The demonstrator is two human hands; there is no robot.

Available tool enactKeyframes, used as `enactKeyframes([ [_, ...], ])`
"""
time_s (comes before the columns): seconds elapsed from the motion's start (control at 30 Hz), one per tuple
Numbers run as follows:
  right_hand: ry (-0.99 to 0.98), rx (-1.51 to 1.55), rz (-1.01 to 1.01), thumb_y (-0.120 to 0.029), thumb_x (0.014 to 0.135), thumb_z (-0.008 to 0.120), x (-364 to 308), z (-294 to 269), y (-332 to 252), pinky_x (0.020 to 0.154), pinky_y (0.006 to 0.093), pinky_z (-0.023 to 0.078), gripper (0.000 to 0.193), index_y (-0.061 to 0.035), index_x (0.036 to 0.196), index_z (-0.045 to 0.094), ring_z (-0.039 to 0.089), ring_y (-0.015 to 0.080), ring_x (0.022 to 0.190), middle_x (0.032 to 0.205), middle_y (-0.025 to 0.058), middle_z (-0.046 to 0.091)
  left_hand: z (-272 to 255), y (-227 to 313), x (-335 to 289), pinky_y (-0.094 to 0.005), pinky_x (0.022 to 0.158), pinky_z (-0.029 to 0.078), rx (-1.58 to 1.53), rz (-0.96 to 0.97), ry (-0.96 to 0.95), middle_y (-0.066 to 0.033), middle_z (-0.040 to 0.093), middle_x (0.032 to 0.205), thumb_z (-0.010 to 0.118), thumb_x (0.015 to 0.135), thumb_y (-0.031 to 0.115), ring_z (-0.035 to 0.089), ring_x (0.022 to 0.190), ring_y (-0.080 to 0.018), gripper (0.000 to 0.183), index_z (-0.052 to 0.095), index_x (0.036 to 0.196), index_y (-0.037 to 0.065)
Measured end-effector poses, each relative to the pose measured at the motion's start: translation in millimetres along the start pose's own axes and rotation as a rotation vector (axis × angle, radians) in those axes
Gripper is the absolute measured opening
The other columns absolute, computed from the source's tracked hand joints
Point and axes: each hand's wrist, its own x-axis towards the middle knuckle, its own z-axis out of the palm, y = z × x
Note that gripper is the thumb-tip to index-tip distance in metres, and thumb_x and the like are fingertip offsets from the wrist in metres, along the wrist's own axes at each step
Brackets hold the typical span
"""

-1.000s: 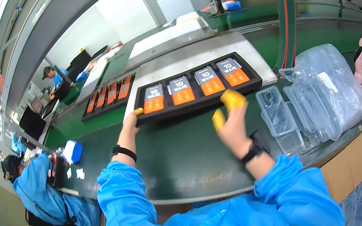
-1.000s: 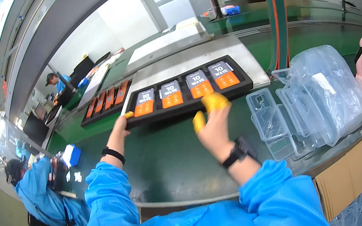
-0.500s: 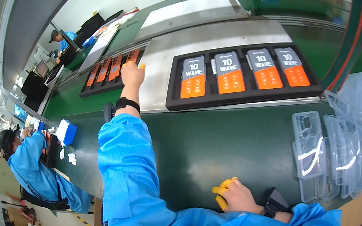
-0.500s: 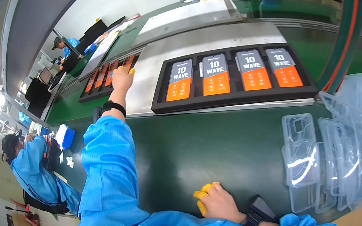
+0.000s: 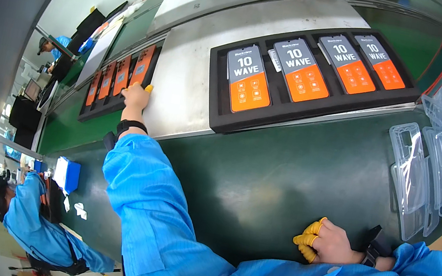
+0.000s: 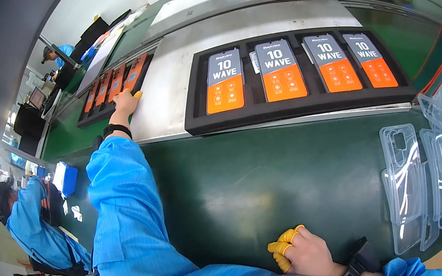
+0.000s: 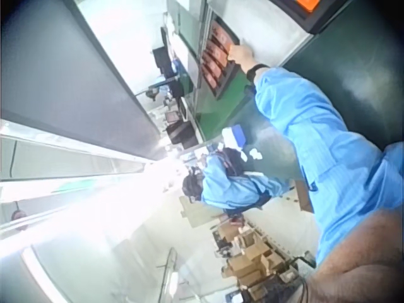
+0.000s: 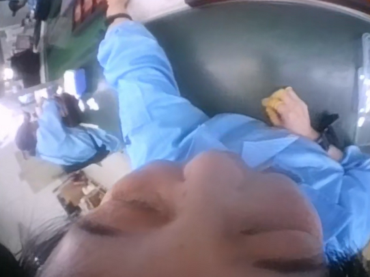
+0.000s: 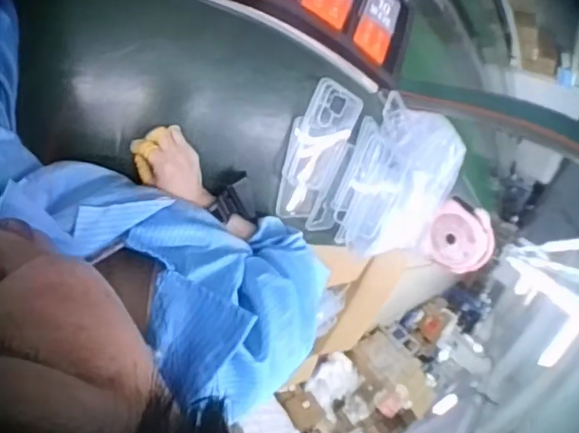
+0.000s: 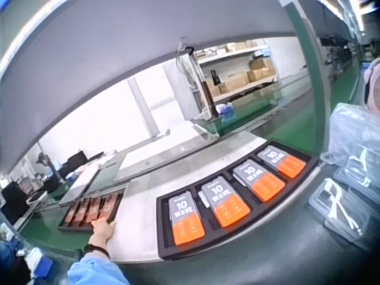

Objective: The recorder is seen cleaning and assembling smartphones into their retail boxes on a factory assembly line.

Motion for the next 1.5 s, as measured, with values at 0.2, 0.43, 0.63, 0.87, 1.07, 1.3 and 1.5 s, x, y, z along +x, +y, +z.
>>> enactKeyframes([
  [0.2,0.010,0.013,-0.022,-0.009,0.062,0.064,1,1,-2,0.059,0.0266,0.045,0.018,-0.0114,0.080,0.064,0.049,0.0199,0.072,0.077,0.0031,0.052,-14,-64,-3,-0.0399,0.089,0.029,-0.033,0.004,0.098,-0.0147,0.057,0.103,0.058,0.071,0.025,0.052,0.097,-0.0295,0.039,0.057,0.105,0.005],
  [0.43,0.044,0.071,-0.066,-0.008,0.064,0.061,-1,-1,-3,0.060,0.0296,0.045,0.014,-0.0096,0.078,0.063,0.049,0.0215,0.073,0.077,0.0038,0.053,-71,-83,-133,-0.0402,0.076,0.042,-0.460,0.108,0.311,-0.0184,0.059,0.086,0.068,0.063,0.013,0.055,0.082,-0.0343,0.031,0.061,0.089,-0.002],
  [0.63,0.160,0.103,-0.098,-0.009,0.066,0.059,-2,9,6,0.065,0.0321,0.044,0.009,-0.0093,0.075,0.060,0.049,0.0229,0.077,0.079,0.0049,0.053,-76,-65,-270,-0.0404,0.079,0.038,-0.430,0.239,0.184,-0.0168,0.056,0.088,0.072,0.062,0.016,0.048,0.086,-0.0349,0.036,0.060,0.091,-0.001],
  [0.87,0.142,0.178,-0.096,-0.010,0.066,0.059,-4,13,2,0.072,0.0339,0.043,0.010,-0.0080,0.076,0.059,0.048,0.0245,0.084,0.081,0.0062,0.052,-88,-21,-418,-0.0431,0.084,0.033,-0.376,0.244,0.287,-0.0185,0.053,0.091,0.072,0.063,0.019,0.043,0.090,-0.0353,0.038,0.059,0.092,-0.002],
  [1.07,0.292,0.061,-0.006,-0.016,0.065,0.063,-47,-40,-15,0.073,0.0345,0.043,0.018,-0.0078,0.081,0.059,0.048,0.0258,0.086,0.085,0.0073,0.052,-83,62,-484,-0.0449,0.081,0.034,-0.333,0.231,0.124,-0.0196,0.055,0.091,0.071,0.063,0.025,0.043,0.094,-0.0367,0.042,0.060,0.094,-0.001],
  [1.3,0.563,-0.402,0.263,-0.018,0.063,0.066,-104,-119,25,0.071,0.0342,0.043,0.030,-0.0059,0.090,0.059,0.046,0.0258,0.086,0.087,0.0092,0.051,-104,125,-506,-0.0497,0.082,0.033,-0.259,0.331,-0.140,-0.0194,0.049,0.105,0.067,0.069,0.029,0.037,0.102,-0.0363,0.051,0.052,0.103,-0.007],
  [1.5,0.548,-0.547,0.345,-0.029,0.064,0.067,-103,-114,62,0.077,0.0344,0.036,0.038,-0.0037,0.092,0.059,0.043,0.0258,0.095,0.095,0.0110,0.052,-119,158,-507,-0.0383,0.083,0.037,-0.292,0.561,-0.203,-0.0198,0.050,0.100,0.066,0.070,0.024,0.040,0.099,-0.0360,0.046,0.051,0.100,-0.008],
])
